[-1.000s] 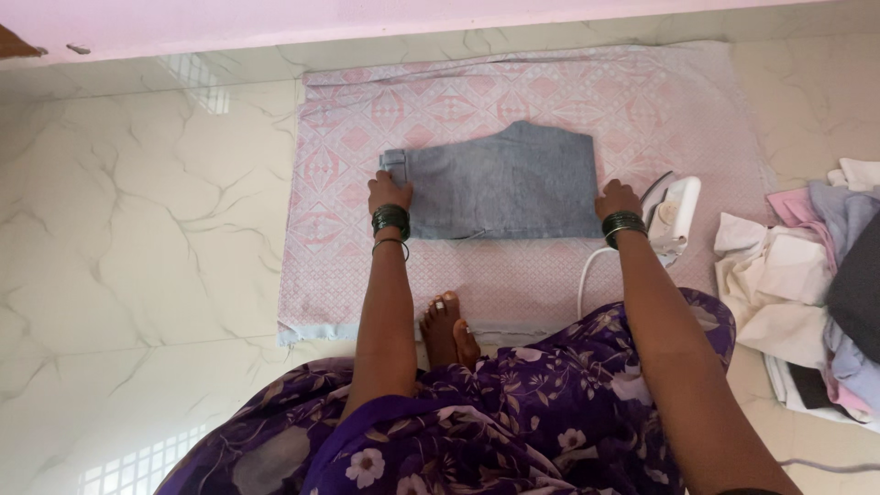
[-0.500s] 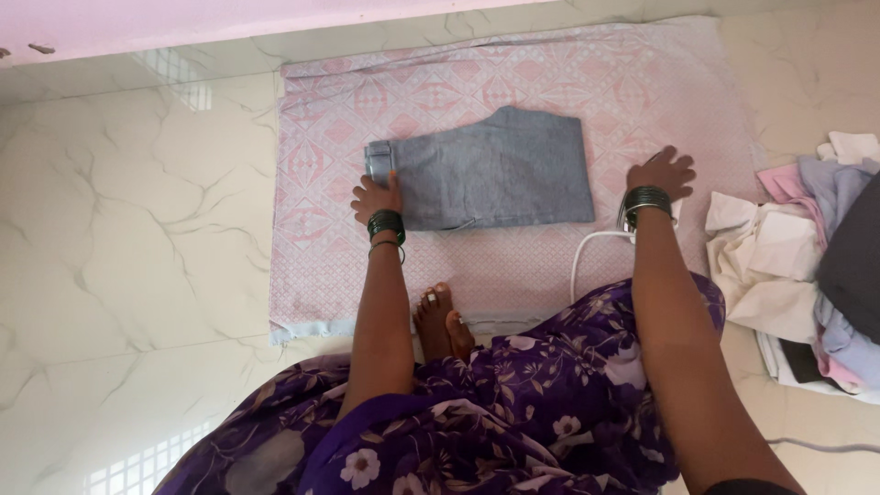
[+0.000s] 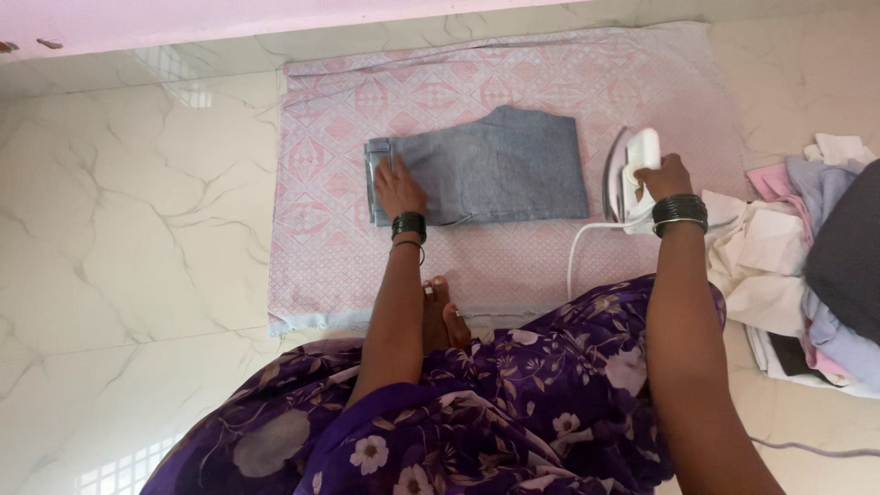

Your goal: The person irons a pair of gray trousers on a patterned mat laid on the floor, using a white electric iron. They smooth the fabric, fold the trousers, and iron the folded sections before placing them aside and beginning to iron a second pair of dark trousers.

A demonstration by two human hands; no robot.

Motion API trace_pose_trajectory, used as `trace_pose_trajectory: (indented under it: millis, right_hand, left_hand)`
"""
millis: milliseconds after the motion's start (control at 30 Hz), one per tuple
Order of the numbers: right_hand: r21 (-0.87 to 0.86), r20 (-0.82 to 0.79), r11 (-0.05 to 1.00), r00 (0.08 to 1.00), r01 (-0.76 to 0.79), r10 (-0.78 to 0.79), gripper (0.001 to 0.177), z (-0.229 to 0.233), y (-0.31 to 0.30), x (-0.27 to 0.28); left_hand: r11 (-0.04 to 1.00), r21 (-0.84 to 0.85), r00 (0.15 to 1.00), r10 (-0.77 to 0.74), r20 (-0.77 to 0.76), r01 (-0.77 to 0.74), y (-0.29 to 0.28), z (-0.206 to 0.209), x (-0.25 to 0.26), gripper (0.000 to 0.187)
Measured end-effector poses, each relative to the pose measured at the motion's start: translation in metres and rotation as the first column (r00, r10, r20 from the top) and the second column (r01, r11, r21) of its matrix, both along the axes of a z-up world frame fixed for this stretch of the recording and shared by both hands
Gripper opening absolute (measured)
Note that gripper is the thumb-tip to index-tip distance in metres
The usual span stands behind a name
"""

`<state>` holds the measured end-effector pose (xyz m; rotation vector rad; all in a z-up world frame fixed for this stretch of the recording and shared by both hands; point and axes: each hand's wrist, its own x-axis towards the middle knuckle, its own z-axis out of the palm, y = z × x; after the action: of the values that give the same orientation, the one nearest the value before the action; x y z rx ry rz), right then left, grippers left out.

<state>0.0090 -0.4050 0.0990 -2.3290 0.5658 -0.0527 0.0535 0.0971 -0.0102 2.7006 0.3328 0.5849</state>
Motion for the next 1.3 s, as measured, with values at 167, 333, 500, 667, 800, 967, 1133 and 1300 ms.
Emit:
trace_pose_trajectory:
  millis: [167,333,500,667,800,967,1133,1300]
  right_hand:
    - [0.169,0.12,0.952,0.964,-0.255,0.236,0.038,0.018,0.073,-0.002]
    - [0.144,-0.017,0.91,0.919,-0.388,0.395,0.052,-0.008,0.169,0.002]
    - [-0.178,-0.02,0.872,0.888,-0.455,0.459,0.056,-0.048,0.206,0.015]
    - [-0.118,0.004,0.926,0.932,-0.359,0.362,0.056,-0.077,0.191,0.05]
    - [-0.139,0.024,0.956,0.964,-0.258,0.263,0.053,-0.089,0.177,0.08]
    - [-0.143,0.037,0.982,0.991,-0.12,0.126,0.052,-0.086,0.169,0.098]
    - [-0.113,-0.029,0.978,0.984,-0.177,0.175,0.054,-0.069,0.163,0.09]
    - [-0.114,-0.247,0.963,0.946,-0.244,0.21,0.062,-0.055,0.138,0.07]
  left_hand:
    - [0.918,0.011,0.912,-0.392,-0.12,0.396,-0.06,-0.01,-0.002,0.06]
    - [0.905,0.032,0.818,-0.369,-0.441,0.425,-0.084,-0.012,-0.037,0.063]
    - [0.919,0.048,0.846,-0.339,-0.412,0.392,-0.087,-0.003,-0.04,0.062]
    - [0.918,0.037,0.851,-0.351,-0.391,0.395,-0.087,-0.001,-0.04,0.063]
    - [0.915,0.039,0.847,-0.354,-0.397,0.401,-0.086,0.001,-0.041,0.064]
    - [0.909,0.03,0.801,-0.35,-0.486,0.415,-0.086,0.004,-0.037,0.066]
    - [0.905,0.023,0.776,-0.351,-0.523,0.425,-0.084,0.006,-0.036,0.067]
    - [0.913,-0.001,0.799,-0.358,-0.482,0.408,-0.084,0.004,-0.037,0.068]
